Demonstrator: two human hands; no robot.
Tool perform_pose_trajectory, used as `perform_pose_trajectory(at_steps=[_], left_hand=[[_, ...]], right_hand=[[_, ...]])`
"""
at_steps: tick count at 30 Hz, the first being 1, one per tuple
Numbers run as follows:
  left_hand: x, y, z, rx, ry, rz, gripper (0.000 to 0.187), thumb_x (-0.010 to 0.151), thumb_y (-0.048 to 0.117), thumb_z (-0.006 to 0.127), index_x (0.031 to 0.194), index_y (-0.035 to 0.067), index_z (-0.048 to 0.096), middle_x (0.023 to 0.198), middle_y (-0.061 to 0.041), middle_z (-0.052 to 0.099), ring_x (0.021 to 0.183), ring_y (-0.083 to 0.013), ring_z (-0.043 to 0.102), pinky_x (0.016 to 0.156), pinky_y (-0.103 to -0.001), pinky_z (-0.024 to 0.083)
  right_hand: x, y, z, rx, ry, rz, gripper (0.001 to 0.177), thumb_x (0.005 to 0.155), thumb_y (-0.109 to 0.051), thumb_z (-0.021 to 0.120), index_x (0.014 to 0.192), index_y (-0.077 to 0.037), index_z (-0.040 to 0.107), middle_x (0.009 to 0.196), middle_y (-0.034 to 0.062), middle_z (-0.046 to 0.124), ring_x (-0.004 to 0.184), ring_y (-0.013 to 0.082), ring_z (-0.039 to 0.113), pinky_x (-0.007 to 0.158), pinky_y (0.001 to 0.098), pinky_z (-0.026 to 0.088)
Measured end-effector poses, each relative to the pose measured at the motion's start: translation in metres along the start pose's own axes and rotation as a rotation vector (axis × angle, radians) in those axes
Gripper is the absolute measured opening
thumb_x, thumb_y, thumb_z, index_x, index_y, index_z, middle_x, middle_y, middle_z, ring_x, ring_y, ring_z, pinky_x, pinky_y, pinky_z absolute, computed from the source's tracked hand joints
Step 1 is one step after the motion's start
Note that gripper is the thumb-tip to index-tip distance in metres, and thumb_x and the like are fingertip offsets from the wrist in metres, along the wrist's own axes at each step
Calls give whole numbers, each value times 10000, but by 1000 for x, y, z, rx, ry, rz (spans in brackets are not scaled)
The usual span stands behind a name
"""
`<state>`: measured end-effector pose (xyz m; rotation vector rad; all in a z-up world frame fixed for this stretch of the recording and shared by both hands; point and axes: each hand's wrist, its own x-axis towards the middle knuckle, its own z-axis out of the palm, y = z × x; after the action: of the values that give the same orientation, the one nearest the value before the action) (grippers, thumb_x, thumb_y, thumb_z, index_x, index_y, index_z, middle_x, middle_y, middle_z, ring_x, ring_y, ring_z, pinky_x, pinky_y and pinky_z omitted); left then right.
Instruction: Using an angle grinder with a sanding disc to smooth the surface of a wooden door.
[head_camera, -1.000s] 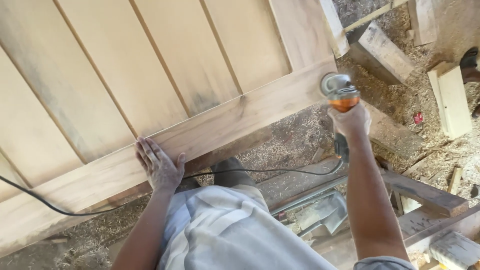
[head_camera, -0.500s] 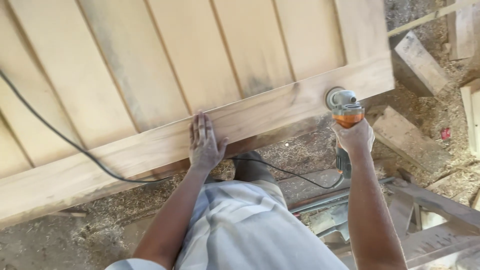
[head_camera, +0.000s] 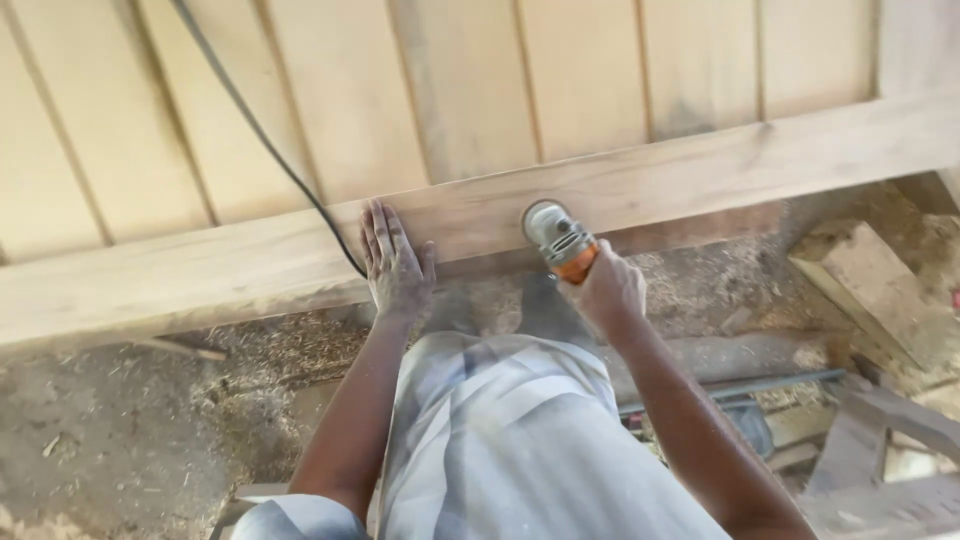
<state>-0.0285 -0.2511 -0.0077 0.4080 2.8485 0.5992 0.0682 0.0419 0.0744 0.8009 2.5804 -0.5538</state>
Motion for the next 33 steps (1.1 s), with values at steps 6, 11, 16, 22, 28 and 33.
perform_pose_trajectory(at_steps=[6, 11, 16, 22, 28, 33], left_hand=[[-14, -67, -7, -10, 45, -222, 796, 1066, 381, 466, 1625, -67, 116, 1719, -230, 44, 1599, -393, 30, 1294, -509, 40], [-20, -63, -11, -34, 71, -395, 743, 1099, 365, 377, 1634, -66, 95, 1741, -193, -2, 1608, -396, -13, 1305, -500, 23], [-20, -20, 0, -50, 63, -259, 808, 1072, 390, 431, 1632, -88, 97, 1733, -237, 26, 1612, -421, 8, 1320, -507, 30], [6, 70, 25, 6, 3, -74, 935, 1031, 482, 506, 1601, -123, 78, 1696, -300, 23, 1588, -446, 3, 1300, -519, 22], [36, 145, 62, 82, -102, 22, 988, 1032, 569, 477, 1578, -138, 56, 1690, -295, 2, 1569, -435, -13, 1278, -524, 15], [38, 181, 70, 87, -130, 86, 964, 1037, 571, 465, 1589, -119, 79, 1692, -282, 24, 1575, -431, 0, 1280, -524, 22]], right_hand=[[-21, -92, 23, -49, -137, -192, 635, 696, -415, 907, 1099, -35, 596, 922, 136, 743, 769, 272, 757, 719, 416, 611], [-21, -108, 38, -158, -221, -374, 645, 716, -370, 898, 1140, -17, 564, 938, 148, 719, 799, 302, 750, 699, 426, 609], [-12, -59, 9, -99, -207, -257, 595, 730, -359, 888, 1121, -36, 576, 942, 147, 726, 807, 309, 750, 716, 426, 610], [21, 59, -35, -33, -45, -108, 617, 692, -382, 918, 1099, -42, 602, 909, 136, 733, 795, 289, 744, 736, 428, 593], [58, 182, -81, 6, 20, 175, 578, 749, -424, 896, 1130, -65, 650, 922, 59, 736, 711, 167, 689, 643, 327, 595], [107, 287, -115, 62, 124, 408, 595, 790, -467, 892, 1167, -69, 661, 957, 72, 723, 733, 158, 680, 661, 348, 597]])
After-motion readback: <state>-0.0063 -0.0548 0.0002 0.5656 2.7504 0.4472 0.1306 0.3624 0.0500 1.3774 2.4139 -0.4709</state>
